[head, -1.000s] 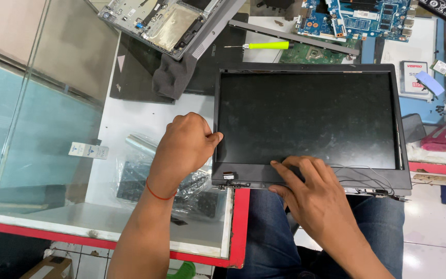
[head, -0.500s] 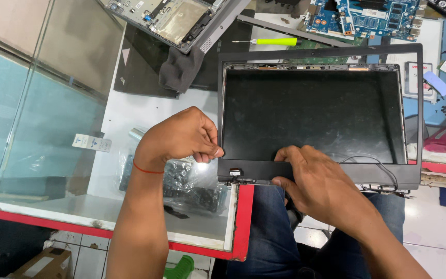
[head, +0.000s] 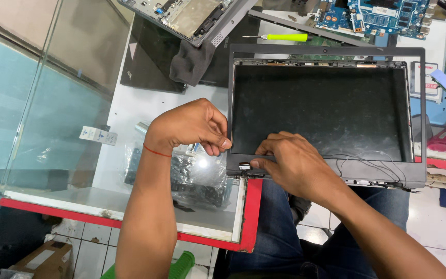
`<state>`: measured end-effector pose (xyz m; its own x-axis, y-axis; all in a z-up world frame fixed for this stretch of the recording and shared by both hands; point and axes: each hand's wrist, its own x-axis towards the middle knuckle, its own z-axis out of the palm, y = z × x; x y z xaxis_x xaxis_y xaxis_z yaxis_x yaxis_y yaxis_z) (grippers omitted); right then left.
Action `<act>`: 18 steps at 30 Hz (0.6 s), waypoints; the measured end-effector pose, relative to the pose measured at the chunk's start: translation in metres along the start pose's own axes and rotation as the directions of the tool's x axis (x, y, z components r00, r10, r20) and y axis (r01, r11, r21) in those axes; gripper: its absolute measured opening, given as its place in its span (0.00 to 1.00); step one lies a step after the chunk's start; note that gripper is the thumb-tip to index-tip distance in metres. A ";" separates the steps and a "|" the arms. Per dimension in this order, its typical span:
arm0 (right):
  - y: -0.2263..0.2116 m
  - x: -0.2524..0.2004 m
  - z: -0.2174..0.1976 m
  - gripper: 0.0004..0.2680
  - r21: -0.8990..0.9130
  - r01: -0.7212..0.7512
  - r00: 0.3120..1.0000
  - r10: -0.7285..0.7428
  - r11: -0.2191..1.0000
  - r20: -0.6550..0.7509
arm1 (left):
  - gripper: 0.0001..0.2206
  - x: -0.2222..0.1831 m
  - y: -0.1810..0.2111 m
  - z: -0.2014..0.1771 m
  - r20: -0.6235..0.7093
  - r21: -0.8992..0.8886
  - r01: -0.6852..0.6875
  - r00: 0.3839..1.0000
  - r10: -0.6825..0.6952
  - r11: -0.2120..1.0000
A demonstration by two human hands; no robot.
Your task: The person removes a motherboard from a laptop chassis and sets it aside. They then use a screwdriver to remove screws from the laptop's screen bezel, detach the bezel, and lift the screen panel out of the frame.
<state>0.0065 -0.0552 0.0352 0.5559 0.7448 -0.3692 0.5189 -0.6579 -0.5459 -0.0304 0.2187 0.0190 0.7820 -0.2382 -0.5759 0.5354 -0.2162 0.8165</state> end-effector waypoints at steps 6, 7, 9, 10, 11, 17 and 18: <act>-0.001 -0.002 0.003 0.08 0.035 -0.036 0.999 0.037 0.999 -0.004 | 0.09 0.006 -0.004 -0.003 0.048 0.026 -0.010 0.999 0.009 1.000; -0.001 -0.001 0.003 0.08 0.037 -0.036 0.999 0.036 0.999 -0.002 | 0.09 0.006 -0.003 -0.003 0.047 0.026 -0.009 0.999 0.007 1.000; 0.000 -0.002 0.003 0.08 0.020 -0.028 1.000 0.028 0.999 0.009 | 0.08 0.006 -0.001 -0.001 0.034 0.064 0.007 0.999 -0.009 0.998; -0.002 -0.002 0.001 0.08 0.021 -0.031 0.999 0.031 0.999 0.011 | 0.08 0.007 -0.002 -0.001 0.037 0.064 0.008 0.999 -0.011 0.998; -0.004 -0.002 -0.002 0.08 0.032 -0.033 0.999 0.033 0.999 0.017 | 0.09 0.009 -0.003 -0.001 0.034 0.068 0.004 0.999 -0.006 0.998; -0.012 0.002 -0.001 0.08 0.072 -0.070 0.998 0.070 0.995 0.008 | 0.09 0.006 0.001 0.001 0.019 0.062 0.010 1.000 -0.011 0.998; -0.012 0.003 0.001 0.08 0.046 -0.072 0.997 0.072 0.996 -0.005 | 0.09 0.005 0.001 0.002 0.021 0.060 0.006 1.000 -0.007 0.998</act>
<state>0.0009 -0.0443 0.0396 0.5953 0.6947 -0.4038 0.4470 -0.7039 -0.5520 -0.0268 0.2158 0.0172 0.7711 -0.2565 -0.5827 0.5203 -0.2736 0.8090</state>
